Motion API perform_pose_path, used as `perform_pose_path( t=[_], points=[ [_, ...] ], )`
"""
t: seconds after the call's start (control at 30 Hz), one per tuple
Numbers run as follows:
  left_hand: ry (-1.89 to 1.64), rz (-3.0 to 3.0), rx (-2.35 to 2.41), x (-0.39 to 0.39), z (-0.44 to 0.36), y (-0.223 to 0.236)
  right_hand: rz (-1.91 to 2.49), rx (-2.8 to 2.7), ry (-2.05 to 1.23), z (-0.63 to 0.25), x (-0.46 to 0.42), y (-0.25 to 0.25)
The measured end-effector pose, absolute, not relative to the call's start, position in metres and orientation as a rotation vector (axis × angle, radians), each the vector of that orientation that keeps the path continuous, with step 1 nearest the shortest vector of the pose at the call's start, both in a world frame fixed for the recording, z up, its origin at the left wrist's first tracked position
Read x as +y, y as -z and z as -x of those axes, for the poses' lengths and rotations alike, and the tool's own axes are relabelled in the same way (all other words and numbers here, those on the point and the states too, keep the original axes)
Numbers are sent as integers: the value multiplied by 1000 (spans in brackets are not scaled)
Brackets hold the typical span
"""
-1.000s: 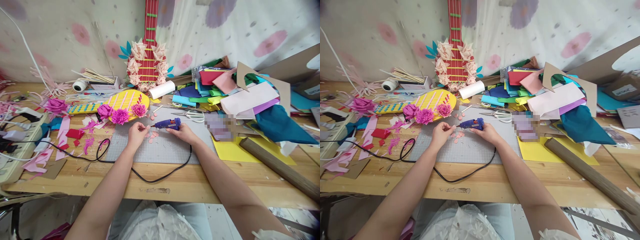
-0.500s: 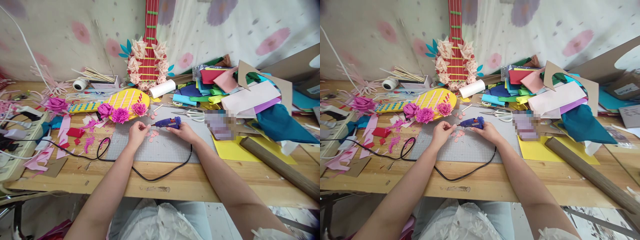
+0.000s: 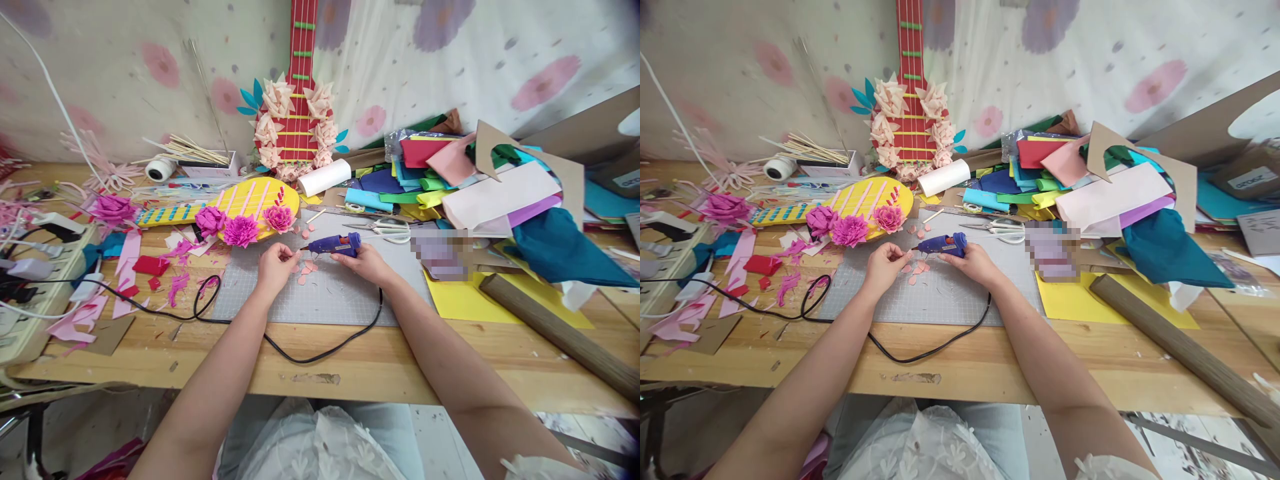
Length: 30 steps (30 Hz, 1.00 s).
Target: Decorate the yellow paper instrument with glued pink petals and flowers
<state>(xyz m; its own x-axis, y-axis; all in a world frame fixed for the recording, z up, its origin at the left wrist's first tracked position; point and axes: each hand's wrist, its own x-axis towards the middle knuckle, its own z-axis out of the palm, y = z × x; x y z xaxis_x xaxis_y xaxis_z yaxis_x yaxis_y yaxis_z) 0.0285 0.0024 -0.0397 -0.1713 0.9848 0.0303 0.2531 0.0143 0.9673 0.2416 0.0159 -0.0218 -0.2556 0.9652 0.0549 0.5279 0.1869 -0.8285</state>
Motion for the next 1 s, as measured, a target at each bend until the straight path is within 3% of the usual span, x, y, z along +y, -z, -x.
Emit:
perform_pose_path(
  t=[0.3,0.57,0.8,1.0],
  points=[
    [-1234,-1244,1481,2,-30,39,1393,-1645,-1006,-244,23,31],
    [-1213,-1179,1435,1,-27,34,1790,-1453,-526,-261,50,36],
    [-1219,-1054,1101,-6,-7,-12,1880,-1629,-371,-263,57,42],
    [-1413,-943,1208,-4,27,-54,1711,-1533,-133,-265,40,40]
  ],
)
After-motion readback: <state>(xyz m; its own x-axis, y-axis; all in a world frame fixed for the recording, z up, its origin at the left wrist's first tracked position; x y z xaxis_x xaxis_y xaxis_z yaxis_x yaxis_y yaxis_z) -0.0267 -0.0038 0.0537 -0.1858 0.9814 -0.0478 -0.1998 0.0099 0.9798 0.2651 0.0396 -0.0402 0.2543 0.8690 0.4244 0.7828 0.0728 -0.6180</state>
